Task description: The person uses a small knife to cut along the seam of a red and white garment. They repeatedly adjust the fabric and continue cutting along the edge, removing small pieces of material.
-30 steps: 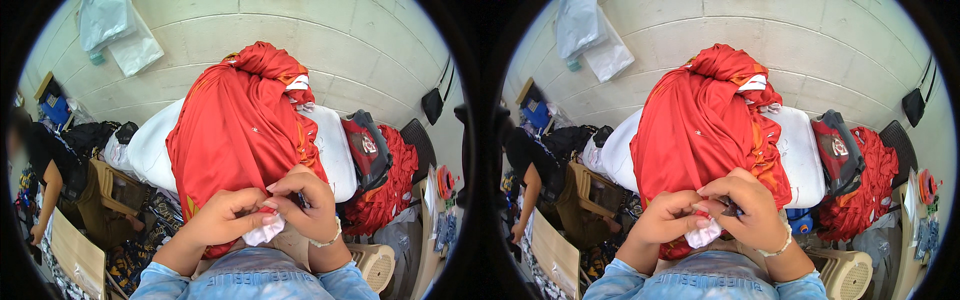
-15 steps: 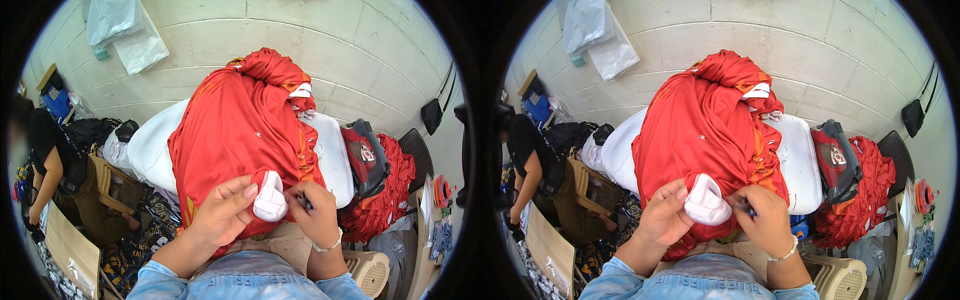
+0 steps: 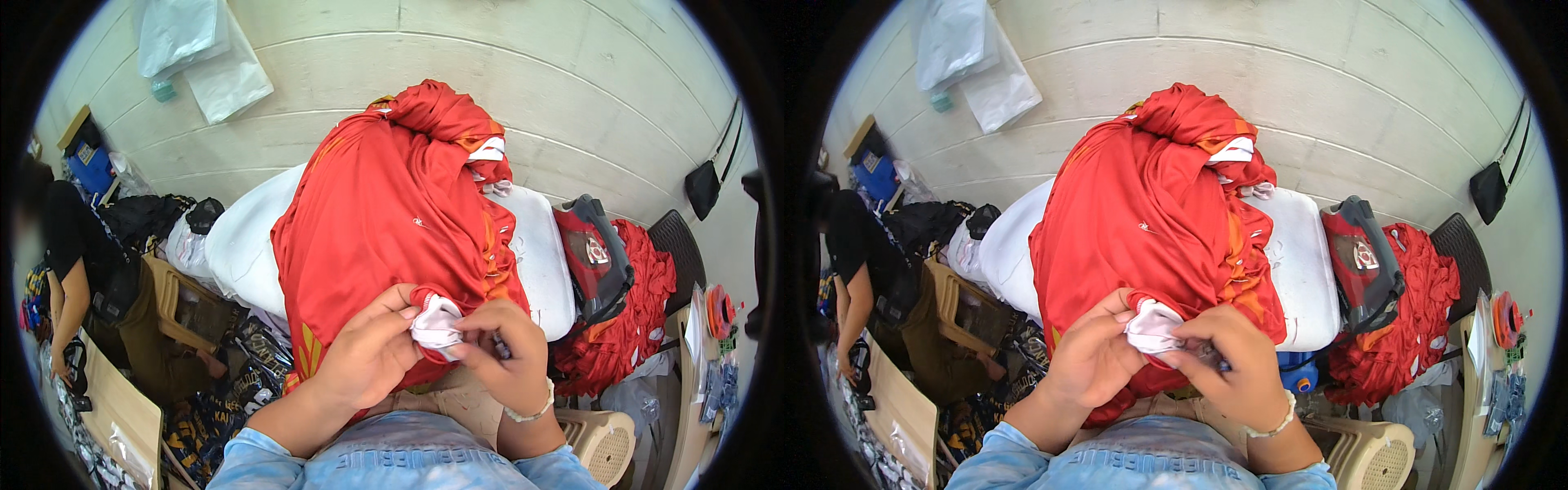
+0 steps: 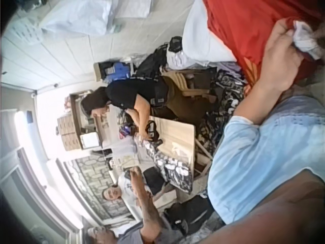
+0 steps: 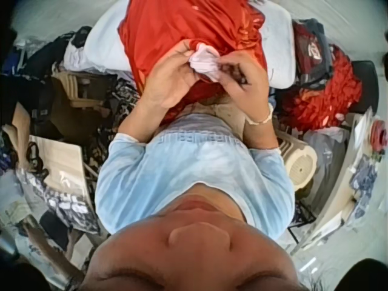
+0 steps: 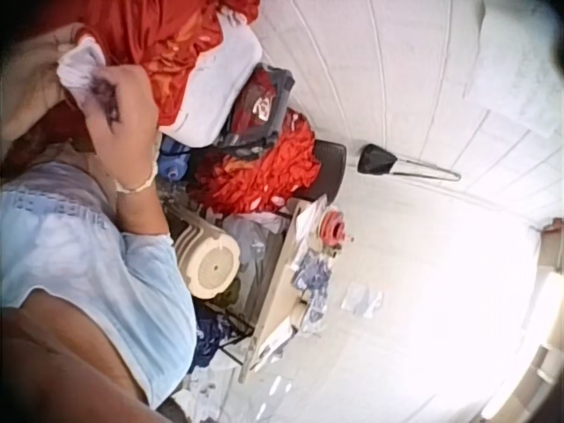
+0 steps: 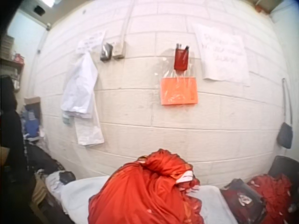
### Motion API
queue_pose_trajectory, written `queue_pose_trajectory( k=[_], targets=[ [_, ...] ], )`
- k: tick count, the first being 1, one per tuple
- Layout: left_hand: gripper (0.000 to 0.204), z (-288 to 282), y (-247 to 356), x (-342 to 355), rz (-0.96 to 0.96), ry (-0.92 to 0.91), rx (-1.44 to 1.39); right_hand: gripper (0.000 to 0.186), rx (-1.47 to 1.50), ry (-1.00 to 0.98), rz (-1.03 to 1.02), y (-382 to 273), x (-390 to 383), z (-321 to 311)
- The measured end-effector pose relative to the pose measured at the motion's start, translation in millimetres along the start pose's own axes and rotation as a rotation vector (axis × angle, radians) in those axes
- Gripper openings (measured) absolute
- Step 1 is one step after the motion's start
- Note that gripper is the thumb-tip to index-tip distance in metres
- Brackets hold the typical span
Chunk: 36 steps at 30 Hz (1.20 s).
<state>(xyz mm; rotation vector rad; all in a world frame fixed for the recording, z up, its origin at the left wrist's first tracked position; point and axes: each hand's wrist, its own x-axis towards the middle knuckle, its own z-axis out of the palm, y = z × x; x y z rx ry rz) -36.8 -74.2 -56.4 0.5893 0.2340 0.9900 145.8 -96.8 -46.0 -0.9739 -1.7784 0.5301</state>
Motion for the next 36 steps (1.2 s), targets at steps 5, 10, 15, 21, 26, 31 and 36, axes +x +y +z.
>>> queue_pose_trajectory(
  k=[5,10,15,21,26,31,36],
  targets=[
    [0.022,-10.7,3.2,-4.4,0.018,-0.033,-0.062,0.017,0.101,0.051,0.264,6.4,-4.9,7.2],
    [0.020,-12.0,3.4,-6.2,0.034,-0.056,-0.046,0.015,0.117,-0.165,0.367,8.9,-12.1,5.1],
    [0.017,-15.2,1.4,-10.9,0.066,0.036,0.052,0.011,0.375,-0.006,0.217,19.3,-9.8,7.4],
    [0.021,-35.2,4.7,-14.2,-0.145,-0.160,0.282,0.012,1.250,0.098,0.604,17.5,-10.1,4.4],
    [0.031,-35.9,8.9,-6.1,0.169,-0.609,0.488,0.015,0.802,0.006,0.538,18.8,-1.3,21.1],
    [0.027,-17.3,13.4,-5.8,0.122,0.185,-0.038,0.012,0.407,0.178,0.376,19.5,9.1,35.0],
    [0.025,-22.1,88.2,4.1,0.791,0.140,0.154,0.011,0.356,0.315,0.102,18.6,10.6,20.0]
  ],
)
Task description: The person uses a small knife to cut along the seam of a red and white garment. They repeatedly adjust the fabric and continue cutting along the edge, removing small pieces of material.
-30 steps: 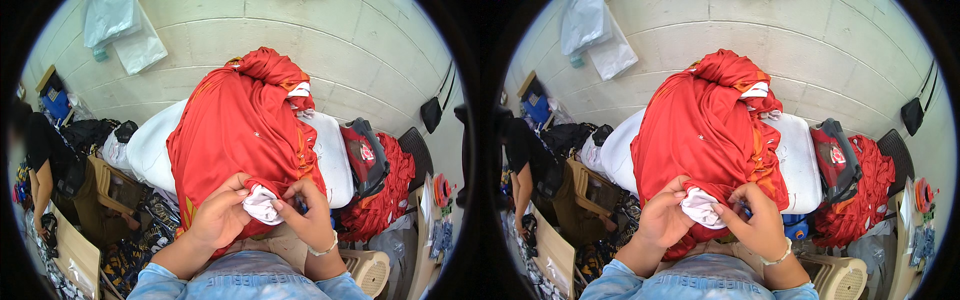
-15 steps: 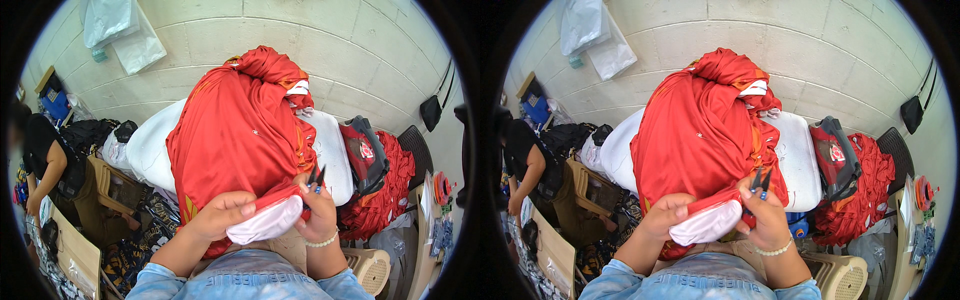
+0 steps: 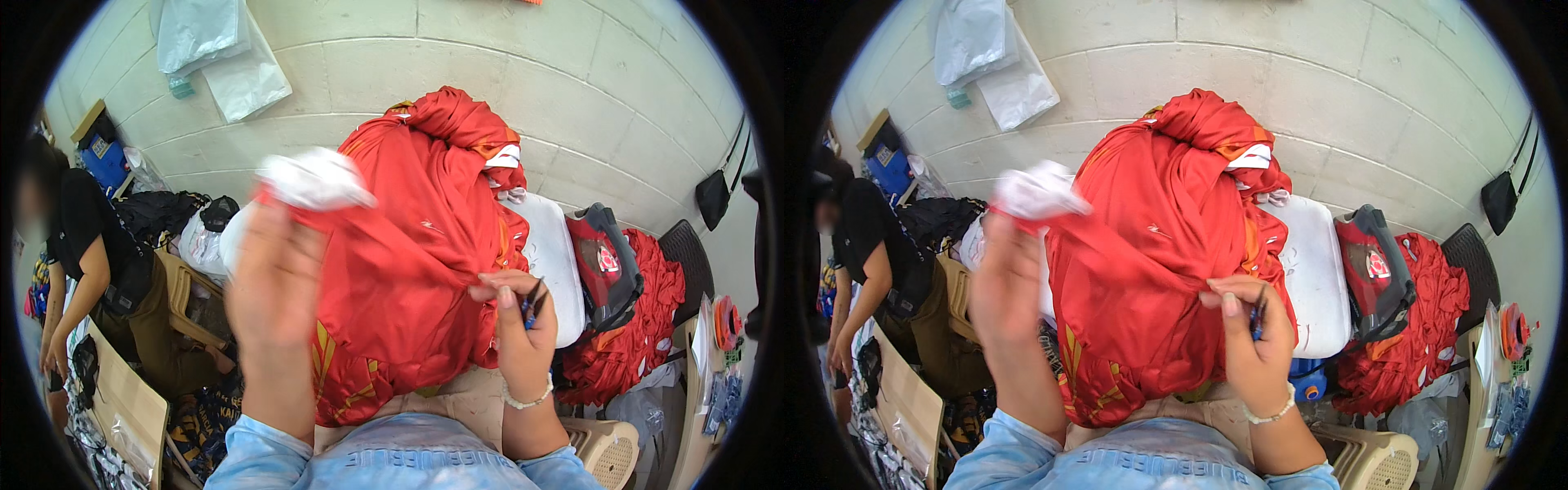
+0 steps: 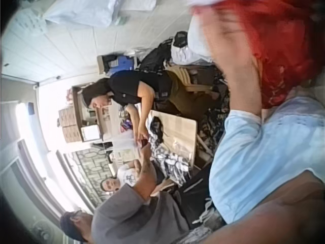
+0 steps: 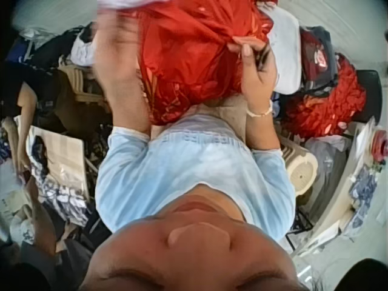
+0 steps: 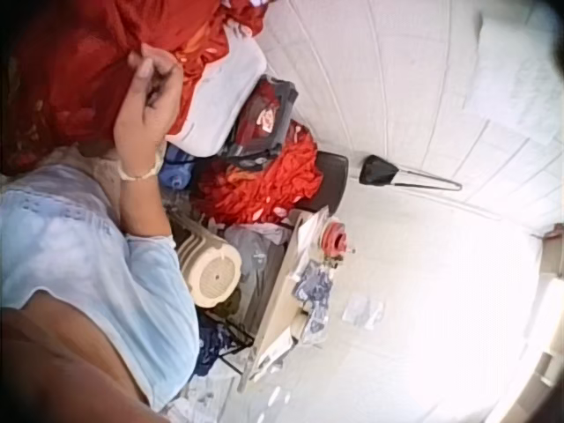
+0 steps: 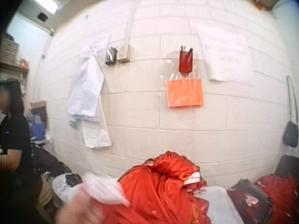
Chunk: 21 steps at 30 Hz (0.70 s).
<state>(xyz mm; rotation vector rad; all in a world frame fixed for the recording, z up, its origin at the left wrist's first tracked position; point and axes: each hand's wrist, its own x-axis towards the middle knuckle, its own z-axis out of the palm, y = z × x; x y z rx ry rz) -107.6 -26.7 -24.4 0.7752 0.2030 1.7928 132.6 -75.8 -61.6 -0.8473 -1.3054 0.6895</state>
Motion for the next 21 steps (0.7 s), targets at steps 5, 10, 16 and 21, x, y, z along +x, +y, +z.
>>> queue_pose_trajectory(
  k=[5,10,16,21],
  targets=[
    [0.025,-17.7,102.1,58.8,0.677,-0.010,0.144,0.011,0.060,0.005,0.107,-9.7,-5.6,-20.7],
    [0.020,24.8,63.3,68.6,0.717,0.047,0.408,0.018,0.034,0.009,0.240,-8.7,-8.6,-26.2],
    [0.045,66.6,-77.8,8.9,-0.228,-0.496,0.313,0.026,-0.120,-0.051,0.159,-2.4,1.1,-24.2],
    [0.058,53.1,-97.7,-5.4,-0.562,-0.460,0.214,0.017,-0.224,0.020,0.063,-8.8,1.9,-37.1]
  ],
)
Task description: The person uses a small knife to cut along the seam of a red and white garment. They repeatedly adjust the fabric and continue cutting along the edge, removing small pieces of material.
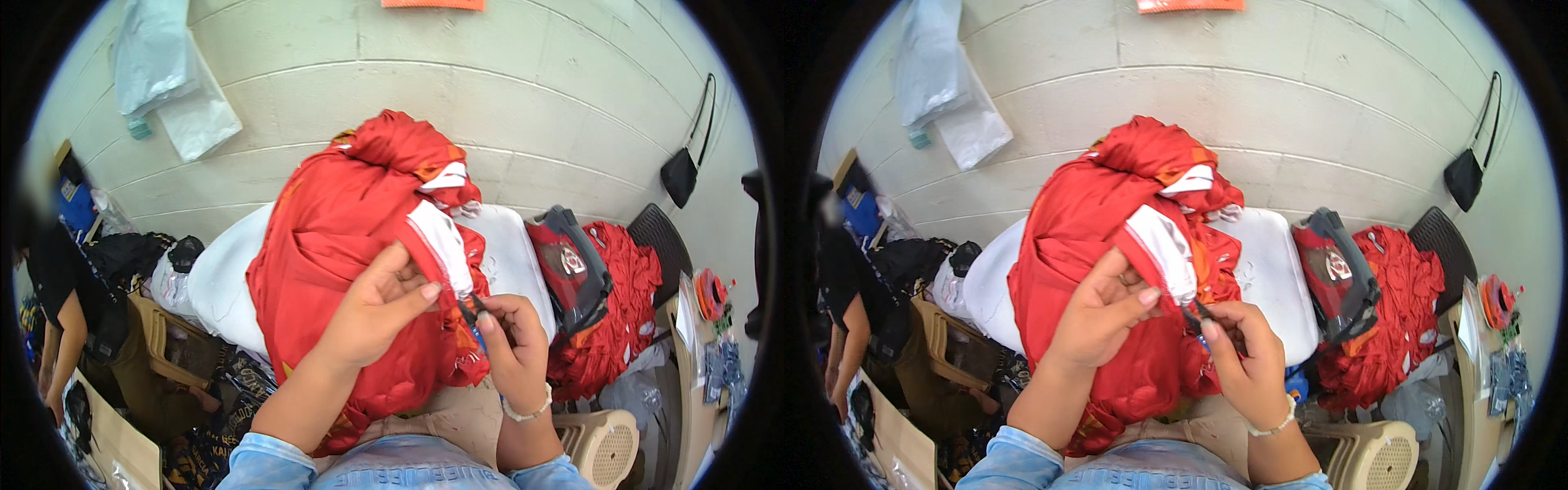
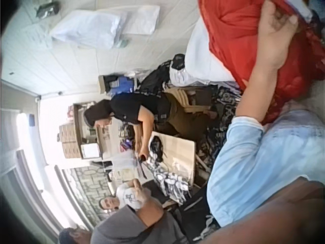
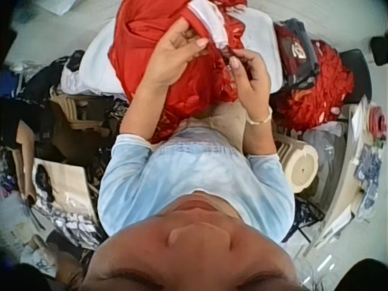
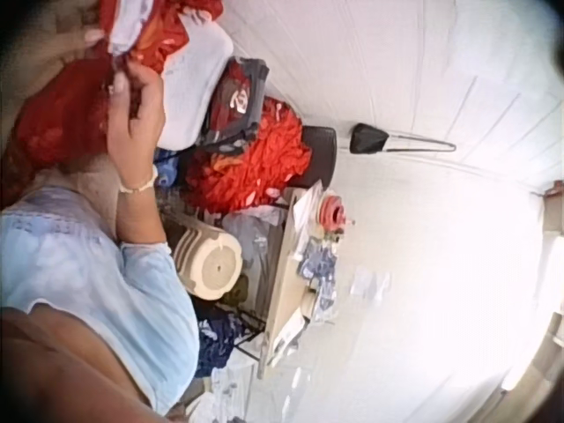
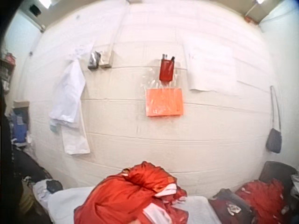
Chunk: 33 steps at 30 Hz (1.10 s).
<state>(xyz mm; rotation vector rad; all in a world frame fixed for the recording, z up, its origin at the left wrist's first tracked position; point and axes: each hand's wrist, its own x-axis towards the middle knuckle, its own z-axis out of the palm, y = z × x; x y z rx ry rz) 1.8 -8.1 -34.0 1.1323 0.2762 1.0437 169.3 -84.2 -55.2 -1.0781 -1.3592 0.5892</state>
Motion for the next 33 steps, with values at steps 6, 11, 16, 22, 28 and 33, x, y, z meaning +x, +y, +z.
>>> queue_pose_trajectory(
  k=[6,11,16,22,28,33],
  targets=[
    [0.058,-6.4,-7.0,-0.3,0.058,-0.016,-0.012,0.012,0.080,-0.018,0.292,8.5,3.1,-5.6],
    [0.058,-3.2,-6.3,-1.5,0.044,0.017,-0.070,0.021,0.325,0.126,0.420,11.3,7.3,-21.7],
    [0.063,-3.7,-7.3,0.4,0.087,-0.011,0.052,0.038,0.283,0.063,0.141,6.8,-2.2,-11.8],
    [0.070,-2.8,-5.0,-0.7,0.060,-0.013,-0.044,0.054,-0.229,0.062,-0.283,11.9,3.8,1.9],
    [0.078,-4.9,-3.8,-2.9,0.034,-0.029,-0.126,0.045,-0.422,0.120,-0.425,21.3,3.7,4.8],
    [0.079,-5.4,-7.2,-2.5,0.087,-0.061,-0.124,0.045,-0.498,0.134,-0.616,24.0,10.2,6.0]
  ],
)
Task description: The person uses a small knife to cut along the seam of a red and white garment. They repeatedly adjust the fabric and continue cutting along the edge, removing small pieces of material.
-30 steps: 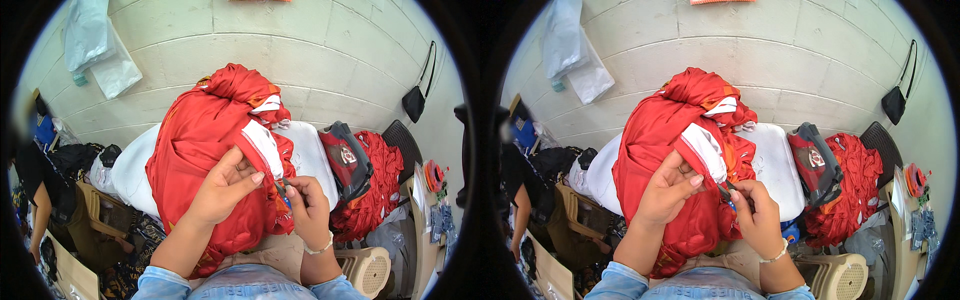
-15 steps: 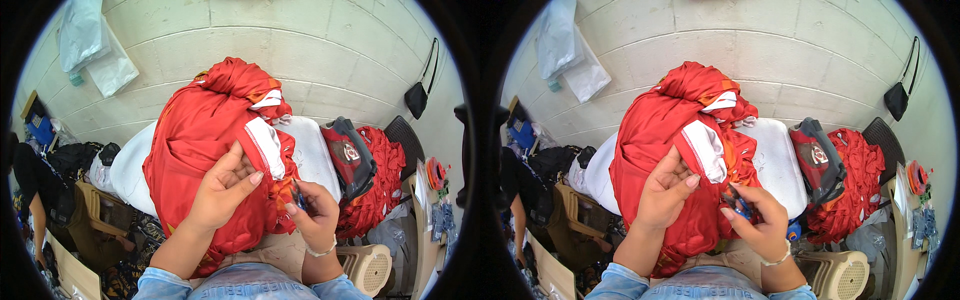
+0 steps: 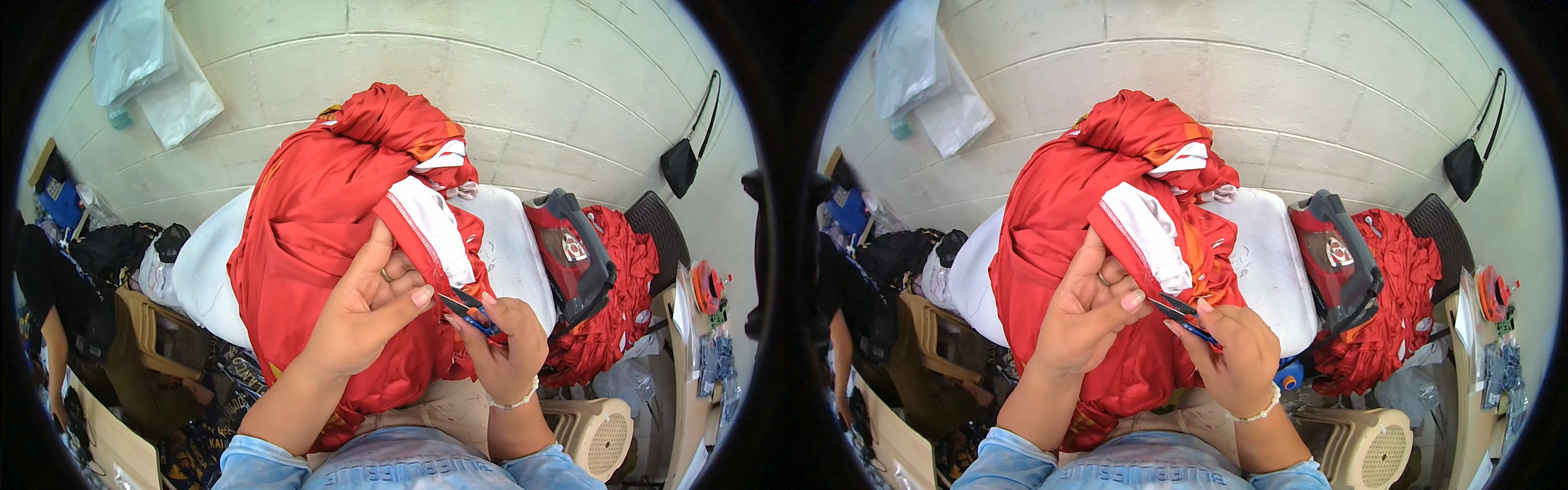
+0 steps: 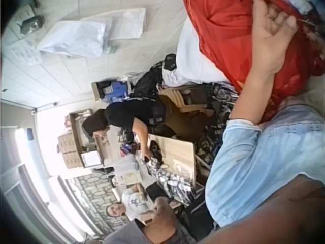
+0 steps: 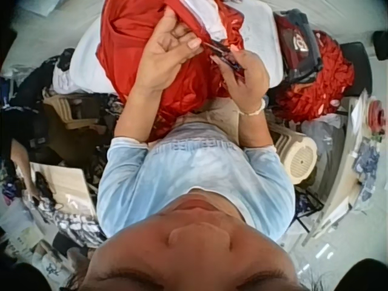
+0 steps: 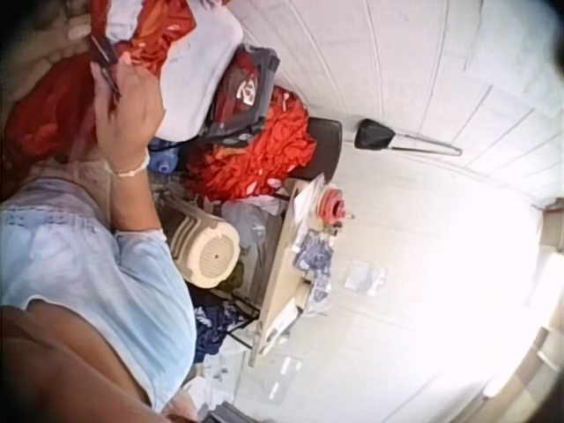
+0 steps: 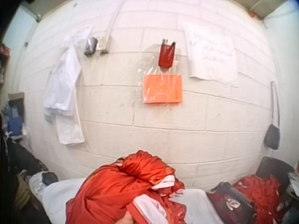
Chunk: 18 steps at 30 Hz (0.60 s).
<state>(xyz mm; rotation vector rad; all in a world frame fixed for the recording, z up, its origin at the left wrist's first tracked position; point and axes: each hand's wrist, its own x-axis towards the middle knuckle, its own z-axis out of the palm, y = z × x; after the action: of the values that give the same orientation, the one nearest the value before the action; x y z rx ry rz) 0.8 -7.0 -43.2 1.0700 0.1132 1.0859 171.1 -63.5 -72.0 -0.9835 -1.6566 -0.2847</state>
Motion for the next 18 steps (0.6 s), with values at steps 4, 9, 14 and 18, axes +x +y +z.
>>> queue_pose_trajectory(
  k=[4,9,14,18],
  targets=[
    [0.079,-0.1,0.4,-1.2,-0.017,0.015,-0.012,0.045,-0.028,-0.001,-0.060,2.7,5.8,3.9],
    [0.079,-2.0,1.0,-1.9,-0.029,0.005,-0.056,0.044,-0.016,-0.001,-0.067,3.3,7.2,3.9],
    [0.079,-2.9,0.4,-1.8,-0.034,-0.003,-0.064,0.043,-0.005,-0.009,-0.052,1.9,7.6,2.3],
    [0.079,-3.6,0.0,-2.2,-0.031,-0.007,-0.065,0.041,-0.013,-0.009,-0.055,0.5,8.8,2.5]
  ],
)
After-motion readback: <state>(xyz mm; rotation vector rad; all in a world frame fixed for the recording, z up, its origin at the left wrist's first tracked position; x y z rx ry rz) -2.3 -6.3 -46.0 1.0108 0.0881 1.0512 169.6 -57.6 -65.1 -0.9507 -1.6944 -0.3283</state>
